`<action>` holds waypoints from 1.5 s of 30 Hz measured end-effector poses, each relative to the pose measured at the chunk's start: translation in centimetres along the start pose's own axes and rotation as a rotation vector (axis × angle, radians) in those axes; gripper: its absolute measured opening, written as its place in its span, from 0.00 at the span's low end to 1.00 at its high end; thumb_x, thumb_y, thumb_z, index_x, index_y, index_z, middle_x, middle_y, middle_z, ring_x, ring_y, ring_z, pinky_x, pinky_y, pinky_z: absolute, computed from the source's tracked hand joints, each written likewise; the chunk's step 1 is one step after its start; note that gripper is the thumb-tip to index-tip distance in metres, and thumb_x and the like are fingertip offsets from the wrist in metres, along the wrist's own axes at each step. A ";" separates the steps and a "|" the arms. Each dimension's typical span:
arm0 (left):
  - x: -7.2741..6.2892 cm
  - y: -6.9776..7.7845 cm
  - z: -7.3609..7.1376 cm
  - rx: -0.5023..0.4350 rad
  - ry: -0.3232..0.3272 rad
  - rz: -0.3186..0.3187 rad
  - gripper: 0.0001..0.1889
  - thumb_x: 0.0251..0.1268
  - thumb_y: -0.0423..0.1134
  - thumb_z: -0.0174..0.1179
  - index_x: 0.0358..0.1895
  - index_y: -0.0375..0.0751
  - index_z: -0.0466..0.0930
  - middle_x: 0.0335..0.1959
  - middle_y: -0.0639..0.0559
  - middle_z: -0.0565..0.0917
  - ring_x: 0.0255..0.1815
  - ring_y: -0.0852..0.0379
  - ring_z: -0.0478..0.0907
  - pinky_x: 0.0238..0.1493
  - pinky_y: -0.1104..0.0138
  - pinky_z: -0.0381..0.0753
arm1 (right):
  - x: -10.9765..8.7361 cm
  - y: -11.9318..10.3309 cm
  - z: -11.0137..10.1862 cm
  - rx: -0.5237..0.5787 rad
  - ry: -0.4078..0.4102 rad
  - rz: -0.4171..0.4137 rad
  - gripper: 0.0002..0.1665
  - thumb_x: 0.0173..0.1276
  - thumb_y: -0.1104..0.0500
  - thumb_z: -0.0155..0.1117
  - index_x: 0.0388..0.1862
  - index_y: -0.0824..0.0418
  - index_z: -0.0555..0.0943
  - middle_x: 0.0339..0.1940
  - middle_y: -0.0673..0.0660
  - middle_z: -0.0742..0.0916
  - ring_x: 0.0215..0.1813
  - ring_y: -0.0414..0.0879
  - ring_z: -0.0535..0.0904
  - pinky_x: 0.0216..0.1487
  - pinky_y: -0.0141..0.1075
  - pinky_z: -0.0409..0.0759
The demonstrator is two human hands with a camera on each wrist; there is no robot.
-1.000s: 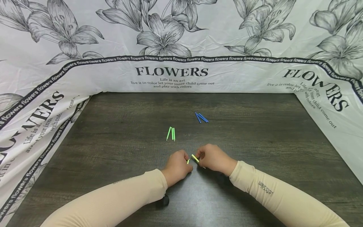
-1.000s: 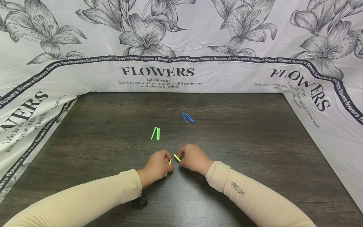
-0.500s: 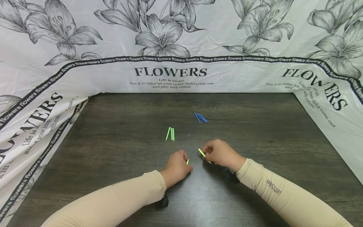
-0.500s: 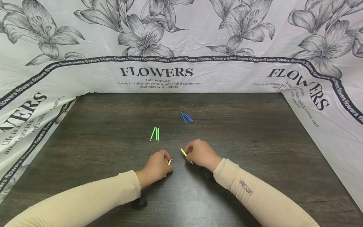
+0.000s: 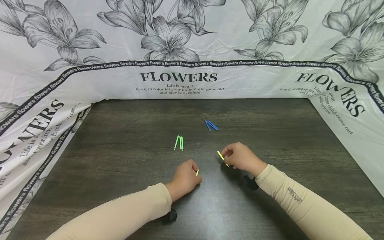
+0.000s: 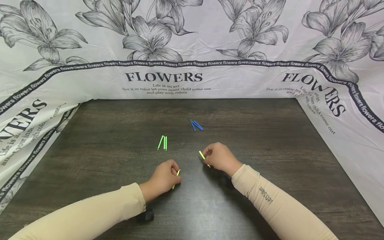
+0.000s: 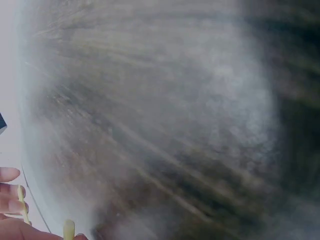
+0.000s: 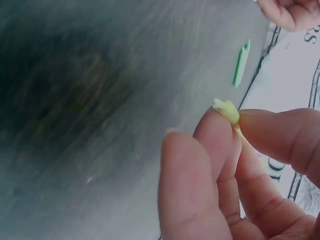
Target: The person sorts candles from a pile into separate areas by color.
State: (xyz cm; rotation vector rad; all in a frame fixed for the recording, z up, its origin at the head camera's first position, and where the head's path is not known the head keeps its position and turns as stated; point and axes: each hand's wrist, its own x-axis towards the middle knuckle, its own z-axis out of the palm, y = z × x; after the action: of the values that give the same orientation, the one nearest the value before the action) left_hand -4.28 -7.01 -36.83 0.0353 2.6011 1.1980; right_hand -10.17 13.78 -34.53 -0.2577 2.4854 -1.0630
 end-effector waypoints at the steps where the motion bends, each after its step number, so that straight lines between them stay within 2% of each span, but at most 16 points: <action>1: 0.0 0.0 0.0 -0.014 -0.003 0.001 0.10 0.50 0.26 0.65 0.32 0.35 0.72 0.20 0.51 0.73 0.19 0.58 0.68 0.23 0.68 0.68 | 0.0 0.1 -0.1 0.002 0.004 0.001 0.13 0.61 0.69 0.60 0.45 0.69 0.81 0.32 0.57 0.84 0.28 0.46 0.79 0.29 0.37 0.79; 6: -0.1 -0.2 0.0 -0.084 -0.026 0.000 0.10 0.51 0.24 0.63 0.34 0.34 0.72 0.22 0.50 0.74 0.14 0.60 0.71 0.22 0.69 0.71 | 0.1 0.2 -0.7 0.005 0.018 0.003 0.13 0.61 0.69 0.60 0.45 0.70 0.81 0.32 0.57 0.84 0.29 0.46 0.80 0.29 0.36 0.79; 13: 0.2 0.0 0.1 -0.133 -0.031 0.006 0.10 0.51 0.25 0.64 0.37 0.34 0.74 0.26 0.50 0.74 0.21 0.59 0.70 0.25 0.68 0.71 | 0.3 0.5 -1.9 -0.013 0.053 0.009 0.13 0.62 0.68 0.60 0.46 0.71 0.80 0.34 0.59 0.84 0.31 0.48 0.80 0.31 0.38 0.80; 21: 0.6 0.1 0.1 -0.175 -0.009 0.015 0.10 0.49 0.24 0.62 0.36 0.33 0.75 0.25 0.50 0.75 0.22 0.59 0.69 0.25 0.69 0.70 | 0.9 1.7 -2.7 -0.022 0.084 0.016 0.14 0.62 0.68 0.58 0.46 0.71 0.81 0.34 0.59 0.83 0.33 0.48 0.80 0.31 0.38 0.80; 31: 1.1 0.7 0.1 -0.239 -0.008 0.011 0.11 0.50 0.23 0.62 0.38 0.32 0.76 0.28 0.49 0.75 0.25 0.57 0.69 0.27 0.68 0.70 | 2.1 2.9 -4.0 -0.034 0.087 0.071 0.16 0.63 0.67 0.57 0.50 0.71 0.79 0.39 0.61 0.83 0.36 0.47 0.80 0.32 0.38 0.80; 40: 2.0 1.1 0.2 -0.278 -0.002 0.018 0.11 0.50 0.24 0.61 0.39 0.34 0.75 0.29 0.50 0.75 0.27 0.57 0.69 0.29 0.68 0.70 | 3.1 3.6 -5.2 -0.050 0.090 0.136 0.17 0.67 0.66 0.58 0.53 0.71 0.77 0.46 0.65 0.83 0.39 0.49 0.82 0.34 0.38 0.81; 45: 2.8 1.3 0.6 -0.294 0.016 0.030 0.11 0.49 0.23 0.60 0.38 0.33 0.76 0.29 0.50 0.75 0.28 0.57 0.70 0.29 0.68 0.70 | 3.7 4.1 -5.7 -0.062 0.092 0.145 0.18 0.67 0.65 0.58 0.54 0.72 0.77 0.41 0.64 0.83 0.37 0.49 0.80 0.35 0.40 0.81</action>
State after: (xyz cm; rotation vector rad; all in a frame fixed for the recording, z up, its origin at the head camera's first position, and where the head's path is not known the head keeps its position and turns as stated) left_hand -6.91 -5.35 -36.93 0.0058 2.4176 1.5842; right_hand -16.02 19.07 -35.07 -0.0469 2.5767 -0.9603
